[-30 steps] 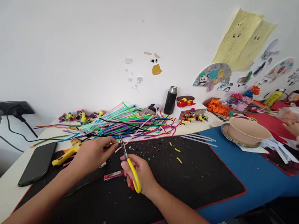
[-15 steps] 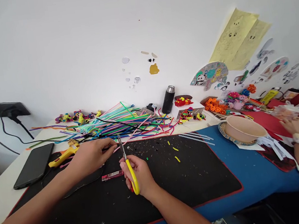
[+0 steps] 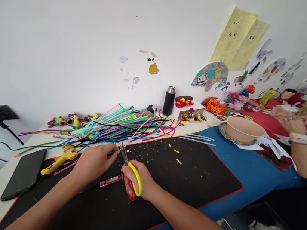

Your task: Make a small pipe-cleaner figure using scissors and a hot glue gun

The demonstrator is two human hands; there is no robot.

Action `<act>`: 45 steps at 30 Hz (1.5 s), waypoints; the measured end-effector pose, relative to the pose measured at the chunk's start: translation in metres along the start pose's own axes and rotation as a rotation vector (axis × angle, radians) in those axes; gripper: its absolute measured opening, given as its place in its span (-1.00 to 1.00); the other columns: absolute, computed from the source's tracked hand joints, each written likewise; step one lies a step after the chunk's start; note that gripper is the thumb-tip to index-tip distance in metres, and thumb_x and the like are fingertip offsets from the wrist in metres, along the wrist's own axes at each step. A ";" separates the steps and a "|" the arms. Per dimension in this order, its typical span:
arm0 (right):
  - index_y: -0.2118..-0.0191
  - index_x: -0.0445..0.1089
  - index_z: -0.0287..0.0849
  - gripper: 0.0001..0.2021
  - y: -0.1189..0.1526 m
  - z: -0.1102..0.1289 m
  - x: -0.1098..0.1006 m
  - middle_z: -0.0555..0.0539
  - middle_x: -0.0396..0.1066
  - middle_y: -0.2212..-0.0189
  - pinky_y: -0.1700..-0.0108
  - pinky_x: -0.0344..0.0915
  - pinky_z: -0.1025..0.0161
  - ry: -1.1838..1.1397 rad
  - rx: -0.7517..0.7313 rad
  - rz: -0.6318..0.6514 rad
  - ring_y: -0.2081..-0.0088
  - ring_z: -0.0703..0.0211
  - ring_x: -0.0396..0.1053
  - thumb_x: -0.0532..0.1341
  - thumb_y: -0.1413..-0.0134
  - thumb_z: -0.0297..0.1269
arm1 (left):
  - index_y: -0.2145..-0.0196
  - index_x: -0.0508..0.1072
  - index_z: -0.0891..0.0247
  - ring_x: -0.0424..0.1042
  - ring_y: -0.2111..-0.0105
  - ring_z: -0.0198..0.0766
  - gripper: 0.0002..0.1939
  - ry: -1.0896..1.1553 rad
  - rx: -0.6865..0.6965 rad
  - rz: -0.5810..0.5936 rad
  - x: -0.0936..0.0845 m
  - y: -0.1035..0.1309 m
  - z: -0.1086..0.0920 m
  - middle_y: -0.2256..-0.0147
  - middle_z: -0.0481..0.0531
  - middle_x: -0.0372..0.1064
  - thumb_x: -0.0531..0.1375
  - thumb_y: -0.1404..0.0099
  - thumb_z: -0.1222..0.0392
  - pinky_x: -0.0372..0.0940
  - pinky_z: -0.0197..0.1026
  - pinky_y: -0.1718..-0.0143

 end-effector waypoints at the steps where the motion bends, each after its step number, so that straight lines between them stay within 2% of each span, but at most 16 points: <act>1: 0.28 0.27 -0.11 -0.50 0.000 0.000 0.000 0.20 0.30 0.63 0.75 0.05 0.42 0.000 0.006 -0.003 0.80 0.39 0.13 0.38 -0.08 0.23 | 0.15 0.61 0.17 0.64 0.27 -0.01 -0.65 -0.003 0.003 -0.001 0.000 -0.001 -0.001 0.26 0.15 0.67 0.03 -0.49 0.06 0.27 -0.17 0.34; 8: 0.24 0.30 -0.11 -0.59 -0.004 -0.007 -0.002 0.21 0.30 0.64 0.73 0.09 0.42 -0.057 0.055 -0.002 0.79 0.38 0.14 0.38 -0.05 0.10 | 0.17 0.60 0.15 0.63 0.32 0.00 -0.65 -0.039 0.019 0.001 0.008 -0.008 -0.001 0.29 0.14 0.67 0.02 -0.48 0.07 0.24 -0.16 0.38; 15: 0.24 0.31 -0.12 -0.66 -0.009 -0.010 -0.005 0.21 0.30 0.64 0.73 0.13 0.40 -0.126 0.117 0.016 0.78 0.37 0.12 0.35 -0.01 -0.01 | 0.25 0.58 0.17 0.61 0.39 0.06 -0.61 -0.136 0.071 0.067 0.011 -0.024 -0.006 0.36 0.21 0.64 -0.02 -0.51 0.06 0.19 -0.13 0.42; 19: 0.22 0.32 -0.11 -0.66 -0.010 -0.011 -0.008 0.21 0.30 0.63 0.69 0.12 0.39 -0.147 0.187 0.001 0.76 0.37 0.13 0.34 0.05 -0.05 | 0.25 0.59 0.18 0.61 0.38 0.07 -0.63 -0.150 0.110 0.102 0.009 -0.032 -0.012 0.37 0.22 0.63 -0.01 -0.49 0.12 0.23 -0.13 0.39; 24: 0.22 0.31 -0.10 -0.70 -0.010 -0.013 -0.010 0.21 0.29 0.63 0.64 0.12 0.36 -0.201 0.266 -0.012 0.74 0.35 0.12 0.27 0.14 -0.17 | 0.25 0.59 0.22 0.62 0.35 0.10 -0.65 -0.173 0.148 0.139 0.015 -0.044 -0.018 0.35 0.25 0.64 0.01 -0.47 0.16 0.27 -0.11 0.37; 26: 0.23 0.29 -0.10 -0.69 -0.011 -0.013 -0.012 0.22 0.27 0.64 0.64 0.07 0.38 -0.211 0.282 -0.021 0.74 0.37 0.10 0.28 0.16 -0.17 | 0.25 0.59 0.22 0.62 0.34 0.10 -0.68 -0.178 0.147 0.152 0.018 -0.048 -0.018 0.34 0.25 0.64 0.03 -0.45 0.18 0.28 -0.11 0.36; 30: 0.24 0.27 -0.09 -0.68 -0.015 -0.017 -0.017 0.26 0.19 0.68 0.66 -0.19 0.41 -0.235 0.304 -0.065 0.75 0.43 -0.03 0.26 0.21 -0.21 | 0.24 0.60 0.23 0.63 0.31 0.10 -0.69 -0.180 0.141 0.180 0.024 -0.056 -0.019 0.32 0.25 0.65 0.05 -0.44 0.19 0.29 -0.12 0.34; 32: 0.24 0.28 -0.10 -0.69 -0.015 -0.017 -0.017 0.26 0.19 0.69 0.67 -0.23 0.40 -0.243 0.298 -0.080 0.76 0.43 -0.04 0.25 0.22 -0.23 | 0.23 0.60 0.22 0.63 0.30 0.09 -0.69 -0.174 0.138 0.187 0.024 -0.057 -0.018 0.31 0.24 0.65 0.05 -0.45 0.18 0.28 -0.12 0.34; 38: 0.20 0.38 -0.13 -0.71 -0.009 -0.010 -0.016 0.23 0.25 0.67 0.69 -0.15 0.38 -0.227 0.173 -0.070 0.77 0.42 0.02 0.30 0.10 -0.20 | 0.20 0.60 0.14 0.61 0.30 0.03 -0.68 -0.120 0.073 0.170 0.016 -0.056 0.002 0.30 0.13 0.66 0.05 -0.46 0.06 0.21 -0.16 0.37; 41: 0.17 0.41 -0.16 -0.71 -0.007 -0.006 -0.015 0.22 0.27 0.66 0.70 -0.10 0.39 -0.212 0.110 -0.017 0.78 0.42 0.05 0.33 -0.01 -0.13 | 0.17 0.60 0.10 0.60 0.31 -0.02 -0.66 -0.083 0.016 0.156 0.014 -0.051 0.022 0.28 0.08 0.66 0.03 -0.46 0.04 0.19 -0.18 0.39; 45: 0.15 0.45 -0.21 -0.64 0.000 -0.002 -0.015 0.21 0.28 0.63 0.71 -0.10 0.39 -0.152 0.095 0.083 0.78 0.44 0.07 0.37 -0.11 -0.02 | 0.18 0.58 0.11 0.56 0.36 -0.06 -0.66 0.003 -0.029 0.105 0.013 -0.042 0.054 0.32 0.04 0.64 0.02 -0.42 0.05 0.19 -0.18 0.38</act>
Point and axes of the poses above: each hand's wrist, its own y-axis away from the middle knuckle, its own x-axis out of the palm, z = x × y, the point moved 7 cm from there along -y, towards the middle knuckle
